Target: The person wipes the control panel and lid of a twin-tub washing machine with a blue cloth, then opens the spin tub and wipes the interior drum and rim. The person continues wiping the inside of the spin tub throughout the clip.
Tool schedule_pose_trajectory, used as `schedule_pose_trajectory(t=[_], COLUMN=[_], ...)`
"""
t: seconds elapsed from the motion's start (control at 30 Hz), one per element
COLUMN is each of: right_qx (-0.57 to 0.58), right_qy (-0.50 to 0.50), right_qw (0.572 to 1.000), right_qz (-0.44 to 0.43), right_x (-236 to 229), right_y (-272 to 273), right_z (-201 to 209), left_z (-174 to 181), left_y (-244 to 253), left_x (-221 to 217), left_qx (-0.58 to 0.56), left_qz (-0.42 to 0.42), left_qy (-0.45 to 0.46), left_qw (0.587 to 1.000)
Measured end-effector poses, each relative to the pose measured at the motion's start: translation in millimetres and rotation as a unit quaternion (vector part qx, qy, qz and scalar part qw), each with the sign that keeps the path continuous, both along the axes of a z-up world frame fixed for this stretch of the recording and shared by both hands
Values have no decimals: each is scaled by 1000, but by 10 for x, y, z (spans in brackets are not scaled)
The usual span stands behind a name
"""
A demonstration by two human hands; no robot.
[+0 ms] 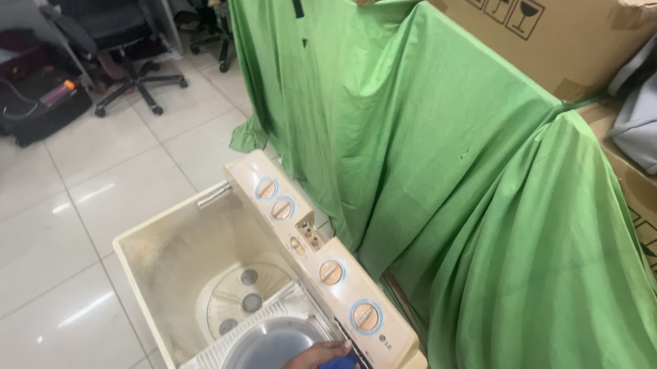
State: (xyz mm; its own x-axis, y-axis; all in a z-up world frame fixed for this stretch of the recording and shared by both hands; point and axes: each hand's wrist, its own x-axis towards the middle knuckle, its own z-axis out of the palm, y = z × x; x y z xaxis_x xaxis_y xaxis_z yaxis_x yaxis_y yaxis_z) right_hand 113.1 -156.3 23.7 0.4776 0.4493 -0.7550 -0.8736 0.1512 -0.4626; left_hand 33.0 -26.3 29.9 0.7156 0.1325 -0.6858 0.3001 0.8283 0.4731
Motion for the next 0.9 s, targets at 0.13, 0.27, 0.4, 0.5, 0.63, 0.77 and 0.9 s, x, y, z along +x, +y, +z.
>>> schedule_pose_trajectory(t=[0.13, 0.27, 0.4, 0.5, 0.63, 0.77, 0.9], right_qx=[11, 74, 59, 51, 42, 42, 36], right_qy=[55, -6, -11, -19, -34, -50, -60], right_qw=[998, 997, 998, 998, 998, 997, 997], right_qz=[4, 31, 33, 33, 32, 37, 37], right_x=[-51, -74, -85, -130, -124, -155, -285], right_y=[-31, 119, 197, 247, 271, 353, 337], right_z=[-4, -130, -113, -66, -11, 54, 47], left_z=[113, 457, 836, 772, 347, 16, -57], left_y=[16, 99, -134, -161, -108, 115, 95], left_x=[-54, -33, -384, -500, -390, -81, -55], left_qx=[-11, 66, 77, 402, 293, 246, 259], left_qz=[-22, -45, 59, 11, 8, -83, -50], left_qy=[31, 41, -64, -187, -80, 25, -14], left_qw=[999, 996, 993, 896, 953, 965, 964])
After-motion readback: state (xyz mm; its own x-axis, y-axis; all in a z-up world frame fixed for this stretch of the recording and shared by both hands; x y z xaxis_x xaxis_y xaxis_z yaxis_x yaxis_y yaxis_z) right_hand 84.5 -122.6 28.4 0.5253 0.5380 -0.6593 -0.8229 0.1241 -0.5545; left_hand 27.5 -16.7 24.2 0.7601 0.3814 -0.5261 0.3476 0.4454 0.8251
